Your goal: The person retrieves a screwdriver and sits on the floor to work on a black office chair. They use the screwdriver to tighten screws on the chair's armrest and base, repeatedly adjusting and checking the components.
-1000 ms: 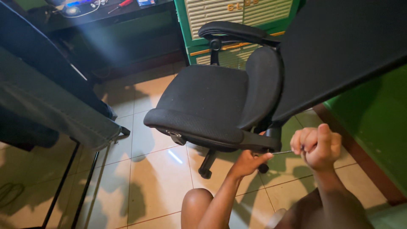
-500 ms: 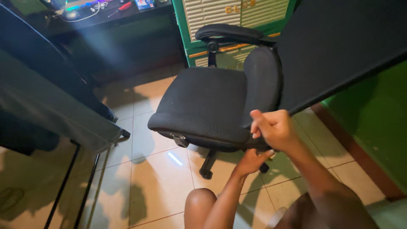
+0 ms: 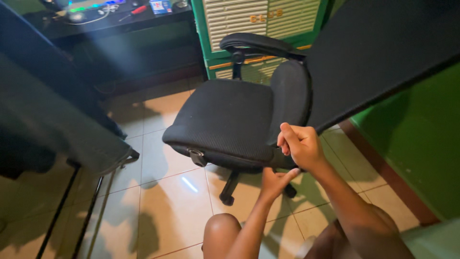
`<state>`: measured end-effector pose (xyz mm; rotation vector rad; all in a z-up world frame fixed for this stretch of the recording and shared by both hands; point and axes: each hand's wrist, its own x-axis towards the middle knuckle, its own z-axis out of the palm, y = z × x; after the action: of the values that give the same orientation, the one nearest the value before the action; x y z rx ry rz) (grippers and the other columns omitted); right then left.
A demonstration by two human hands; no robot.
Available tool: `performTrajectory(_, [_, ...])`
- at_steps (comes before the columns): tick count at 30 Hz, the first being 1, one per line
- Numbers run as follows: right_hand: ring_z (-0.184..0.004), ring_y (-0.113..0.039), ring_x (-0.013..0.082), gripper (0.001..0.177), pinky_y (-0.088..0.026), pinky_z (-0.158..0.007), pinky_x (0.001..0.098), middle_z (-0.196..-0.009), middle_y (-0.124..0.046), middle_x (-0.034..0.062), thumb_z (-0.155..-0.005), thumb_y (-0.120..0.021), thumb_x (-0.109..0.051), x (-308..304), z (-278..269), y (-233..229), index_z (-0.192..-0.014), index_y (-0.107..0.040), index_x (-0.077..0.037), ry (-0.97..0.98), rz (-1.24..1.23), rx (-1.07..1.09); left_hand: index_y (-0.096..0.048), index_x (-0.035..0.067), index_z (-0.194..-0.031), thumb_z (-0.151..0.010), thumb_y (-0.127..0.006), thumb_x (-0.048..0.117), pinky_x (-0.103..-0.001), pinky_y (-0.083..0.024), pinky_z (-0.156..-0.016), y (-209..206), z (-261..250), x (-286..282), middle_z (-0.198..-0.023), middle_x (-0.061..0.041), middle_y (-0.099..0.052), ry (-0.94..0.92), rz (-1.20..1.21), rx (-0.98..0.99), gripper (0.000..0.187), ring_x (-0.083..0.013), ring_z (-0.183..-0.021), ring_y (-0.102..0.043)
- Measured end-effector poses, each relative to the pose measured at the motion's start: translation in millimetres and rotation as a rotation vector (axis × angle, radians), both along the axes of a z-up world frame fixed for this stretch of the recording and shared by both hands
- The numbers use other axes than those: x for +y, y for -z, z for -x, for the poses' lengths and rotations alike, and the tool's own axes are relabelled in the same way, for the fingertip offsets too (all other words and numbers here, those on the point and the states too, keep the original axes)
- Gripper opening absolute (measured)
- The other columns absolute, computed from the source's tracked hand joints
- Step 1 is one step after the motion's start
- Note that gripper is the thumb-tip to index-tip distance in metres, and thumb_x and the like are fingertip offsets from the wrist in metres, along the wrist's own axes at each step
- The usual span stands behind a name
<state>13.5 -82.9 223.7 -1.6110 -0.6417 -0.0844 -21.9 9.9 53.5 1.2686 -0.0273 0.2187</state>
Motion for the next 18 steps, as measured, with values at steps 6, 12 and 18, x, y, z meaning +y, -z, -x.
performTrajectory(6, [-0.062,-0.065,0.0096,0.061,-0.054,-0.062,0.0261,-0.065,-0.07,0.0008,-0.106,-0.046,-0.042,14.7,3.2,-4.5,-0.07,-0.071,0.0,-0.072,0.073,0.034,-0.053,-0.005,-0.132,-0.085,-0.085,0.005,-0.028,-0.055,-0.079,18.3,-7.2,4.7,-0.113,-0.01,-0.068,0.032,0.042,-0.164,0.058,-0.0137,-0.095,-0.066])
performTrajectory(12, [-0.057,-0.063,0.0176,0.053,-0.05,-0.057,0.0361,-0.058,-0.064,0.0069,-0.101,-0.056,-0.046,61.4,3.8,-11.3,-0.072,-0.068,-0.003,-0.108,0.416,-0.057,-0.061,-0.006,-0.128,-0.095,-0.071,0.007,-0.032,-0.058,-0.075,64.9,-26.9,12.5,-0.105,-0.01,-0.071,0.146,-0.108,-0.114,0.037,-0.0179,-0.091,-0.069])
performTrajectory(18, [-0.059,-0.065,0.0305,0.037,-0.048,-0.054,0.0428,-0.058,-0.063,0.0049,-0.085,-0.07,-0.05,77.5,19.1,-7.5,-0.075,-0.069,-0.014,0.119,0.649,-0.329,-0.05,0.0,-0.145,-0.093,-0.066,0.011,-0.04,-0.044,-0.108,64.4,-27.9,7.5,-0.141,-0.016,-0.058,0.047,-0.293,-0.383,0.056,-0.0264,-0.132,-0.055])
